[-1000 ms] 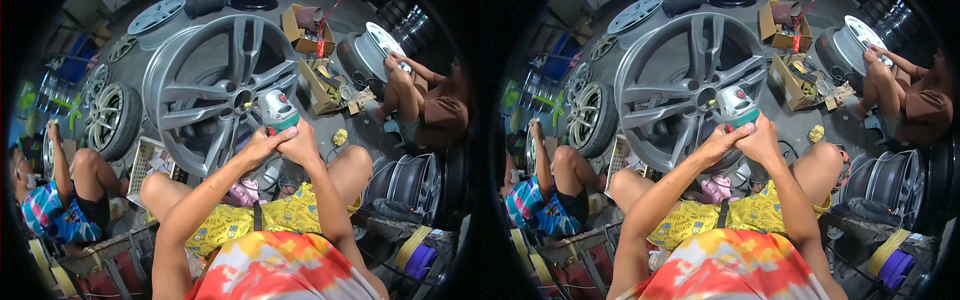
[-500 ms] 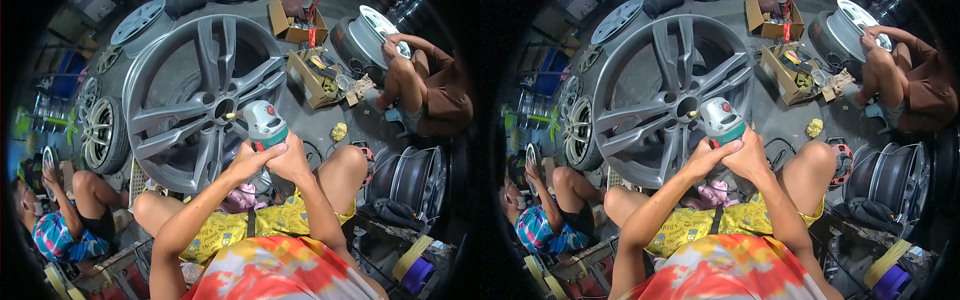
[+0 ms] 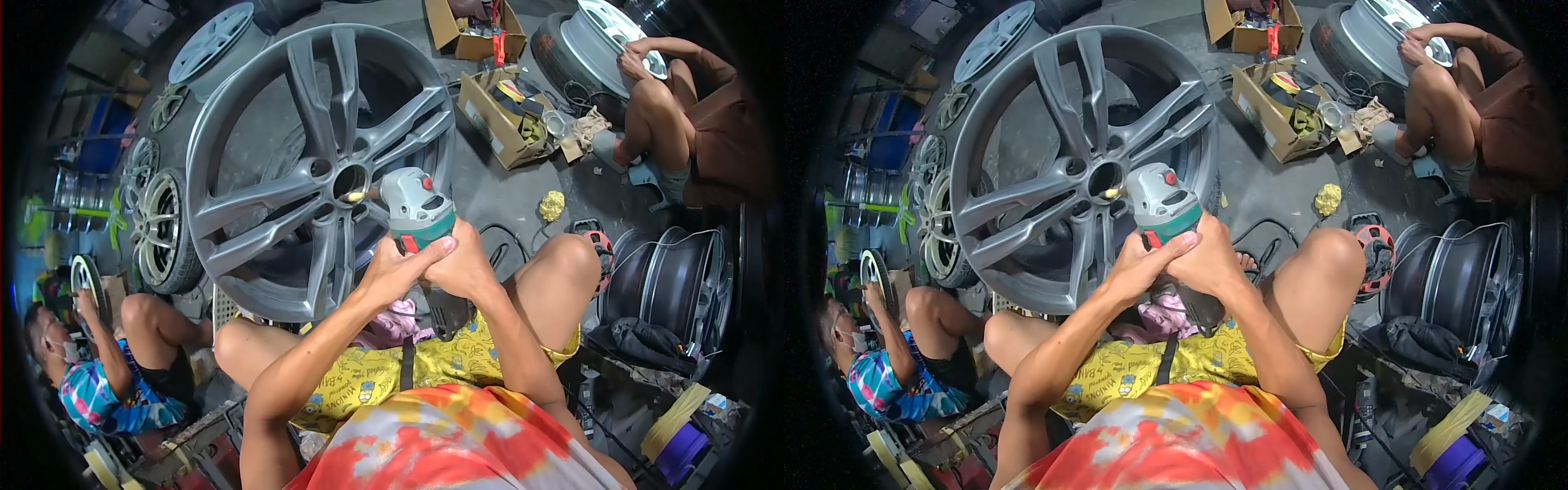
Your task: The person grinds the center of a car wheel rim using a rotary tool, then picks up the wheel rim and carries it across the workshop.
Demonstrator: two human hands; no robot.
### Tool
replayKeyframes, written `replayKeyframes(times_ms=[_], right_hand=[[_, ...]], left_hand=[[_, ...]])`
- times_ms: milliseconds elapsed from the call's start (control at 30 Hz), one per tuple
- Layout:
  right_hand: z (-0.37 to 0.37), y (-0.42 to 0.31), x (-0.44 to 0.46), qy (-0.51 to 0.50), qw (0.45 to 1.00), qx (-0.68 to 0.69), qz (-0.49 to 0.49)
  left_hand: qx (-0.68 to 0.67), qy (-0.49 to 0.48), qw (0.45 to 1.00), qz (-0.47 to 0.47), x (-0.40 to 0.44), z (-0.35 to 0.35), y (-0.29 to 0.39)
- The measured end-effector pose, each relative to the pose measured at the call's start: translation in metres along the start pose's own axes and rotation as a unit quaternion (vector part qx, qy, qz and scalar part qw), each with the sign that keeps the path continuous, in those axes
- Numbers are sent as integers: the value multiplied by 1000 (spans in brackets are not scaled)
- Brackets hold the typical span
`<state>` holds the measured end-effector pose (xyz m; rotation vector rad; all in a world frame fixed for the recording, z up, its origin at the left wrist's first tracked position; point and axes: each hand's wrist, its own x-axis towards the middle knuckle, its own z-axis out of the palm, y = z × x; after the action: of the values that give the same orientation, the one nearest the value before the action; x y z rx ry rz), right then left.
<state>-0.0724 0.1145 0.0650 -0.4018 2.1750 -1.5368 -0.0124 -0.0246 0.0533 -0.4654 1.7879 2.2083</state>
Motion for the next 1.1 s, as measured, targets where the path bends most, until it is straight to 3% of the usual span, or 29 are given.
replayKeyframes(times_ms=[100, 333, 433, 600, 933, 1033, 1100], right_hand=[[2, -2, -3, 50, 998, -20, -40], [9, 7, -5, 40, 997, 14, -60], [11, 7, -5, 29, 999, 5, -43], [11, 1, -8, 81, 994, -33, -73], [16, 16, -8, 4, 998, 44, -48], [20, 14, -9, 31, 997, 29, -57], [22, 9, -8, 78, 995, 9, -58]], left_hand=[[-42, -39, 998, 19, 1, -1, 1], [1, -23, 999, 46, -5, -5, -1], [17, -34, 999, 14, -4, -8, -1], [-24, -54, 997, 50, -1, -9, -8], [36, -1, 999, 6, -13, -5, 4], [54, 2, 999, -1, -6, -11, -9], [-20, -39, 998, 52, 0, -14, -16]])
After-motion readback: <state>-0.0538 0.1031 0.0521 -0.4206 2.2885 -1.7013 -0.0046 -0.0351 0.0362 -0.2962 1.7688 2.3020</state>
